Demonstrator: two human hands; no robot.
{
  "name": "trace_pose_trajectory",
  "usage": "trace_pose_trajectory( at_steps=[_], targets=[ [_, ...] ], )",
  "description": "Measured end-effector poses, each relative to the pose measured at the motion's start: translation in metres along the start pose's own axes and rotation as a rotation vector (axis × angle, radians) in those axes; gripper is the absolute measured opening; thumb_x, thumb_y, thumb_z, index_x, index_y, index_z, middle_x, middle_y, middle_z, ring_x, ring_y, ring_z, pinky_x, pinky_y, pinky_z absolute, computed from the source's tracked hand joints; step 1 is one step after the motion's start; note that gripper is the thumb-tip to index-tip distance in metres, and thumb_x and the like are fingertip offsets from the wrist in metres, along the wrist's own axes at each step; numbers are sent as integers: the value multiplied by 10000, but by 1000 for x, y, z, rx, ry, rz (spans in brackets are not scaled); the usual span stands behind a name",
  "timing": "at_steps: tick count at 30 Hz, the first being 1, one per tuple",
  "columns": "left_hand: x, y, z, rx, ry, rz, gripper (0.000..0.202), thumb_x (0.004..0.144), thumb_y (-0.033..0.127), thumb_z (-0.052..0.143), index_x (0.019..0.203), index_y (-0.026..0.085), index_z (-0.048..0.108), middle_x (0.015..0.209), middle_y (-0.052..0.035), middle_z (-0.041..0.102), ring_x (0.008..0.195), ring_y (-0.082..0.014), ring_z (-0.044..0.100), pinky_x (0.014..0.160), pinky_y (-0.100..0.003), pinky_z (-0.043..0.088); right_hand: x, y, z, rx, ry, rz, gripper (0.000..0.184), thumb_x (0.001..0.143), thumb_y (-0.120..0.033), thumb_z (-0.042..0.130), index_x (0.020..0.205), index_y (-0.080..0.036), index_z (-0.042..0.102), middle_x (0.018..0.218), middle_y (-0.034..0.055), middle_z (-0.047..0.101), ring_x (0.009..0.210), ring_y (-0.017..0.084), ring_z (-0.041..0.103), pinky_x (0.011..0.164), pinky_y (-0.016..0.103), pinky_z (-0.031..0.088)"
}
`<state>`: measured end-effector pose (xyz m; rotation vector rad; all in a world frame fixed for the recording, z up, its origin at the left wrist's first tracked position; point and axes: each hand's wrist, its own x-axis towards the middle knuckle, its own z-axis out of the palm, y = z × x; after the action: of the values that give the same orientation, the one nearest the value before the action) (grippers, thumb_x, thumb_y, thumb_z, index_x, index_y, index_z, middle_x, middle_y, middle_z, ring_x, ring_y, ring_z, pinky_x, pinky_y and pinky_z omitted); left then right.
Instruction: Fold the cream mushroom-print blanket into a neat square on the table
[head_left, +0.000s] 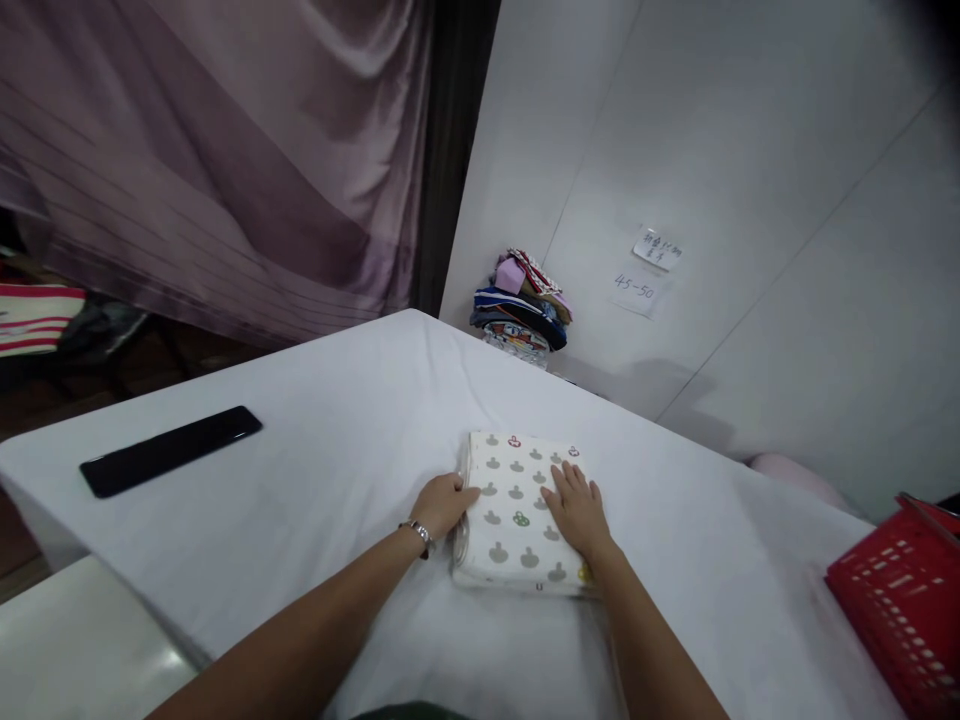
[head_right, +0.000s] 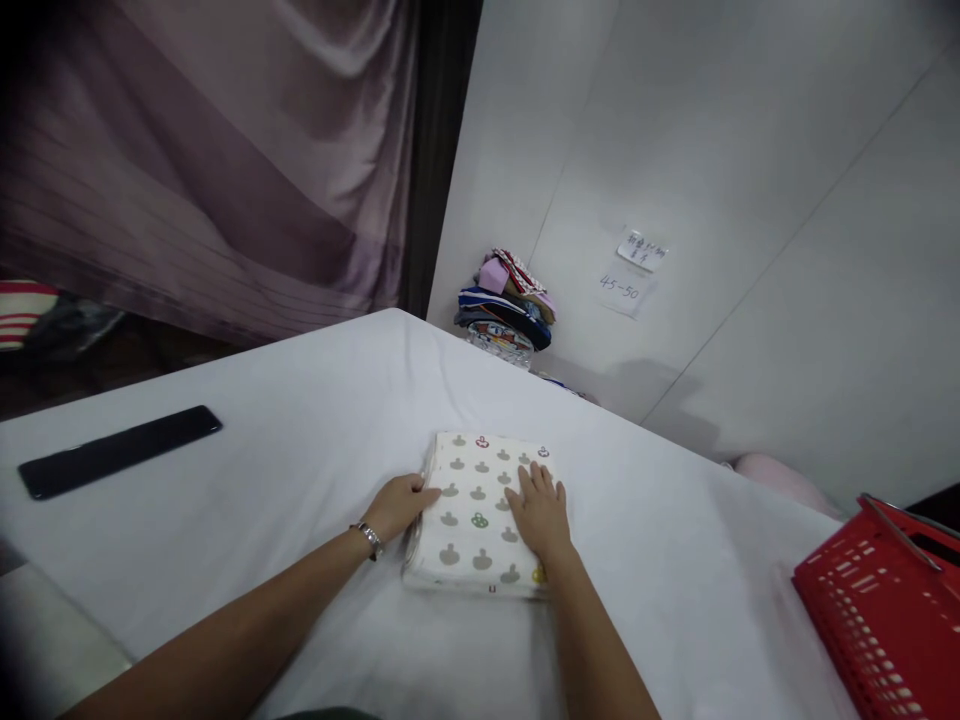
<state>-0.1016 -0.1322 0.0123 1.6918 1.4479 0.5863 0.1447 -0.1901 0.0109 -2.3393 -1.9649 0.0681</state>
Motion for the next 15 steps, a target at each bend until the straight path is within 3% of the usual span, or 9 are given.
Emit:
trace_pose_trajectory(
  at_steps=[4, 10, 12, 15],
  targets=[
    [1, -3, 1, -49, -6, -4, 280, 671, 421, 543, 532, 193, 459, 545, 20, 491, 554, -137, 462, 506, -244, 289, -2, 1, 1, -9, 18, -10, 522, 919, -464, 284, 1373, -214, 348, 1473, 59, 236, 1358, 227, 166, 1068, 483, 157],
    [8, 0, -5, -324, -103, -124, 430, 684, 579, 520, 515, 193, 432, 454, 45, 386, 441, -100, 355, 449, -249, 272, -1, -1, -3, -10, -7, 0, 525, 919, -458, 286, 1378, -209, 336, 1475, 57, 229, 1358, 231, 165, 1068, 486, 159],
    [14, 3, -6, -342, -111, -154, 417, 715, 555, 489, 513, 195, 430, 430, 51, 356, 413, -95, 329, 432, -253, 265, -2, -1, -2, -12, 0, 3, 528, 918, -460, 288, 1379, -207, 335, 1475, 57, 230, 1358, 232, 165, 1069, 484, 159],
    [21, 5, -6, -304, -70, -139, 315, 697, 452, 549, 549, 177, 505, 472, 30, 437, 460, -110, 401, 459, -250, 302, -2, -1, -1, -14, 13, 5, 525, 920, -466, 284, 1375, -210, 343, 1473, 55, 238, 1356, 231, 170, 1068, 483, 162]
  ],
)
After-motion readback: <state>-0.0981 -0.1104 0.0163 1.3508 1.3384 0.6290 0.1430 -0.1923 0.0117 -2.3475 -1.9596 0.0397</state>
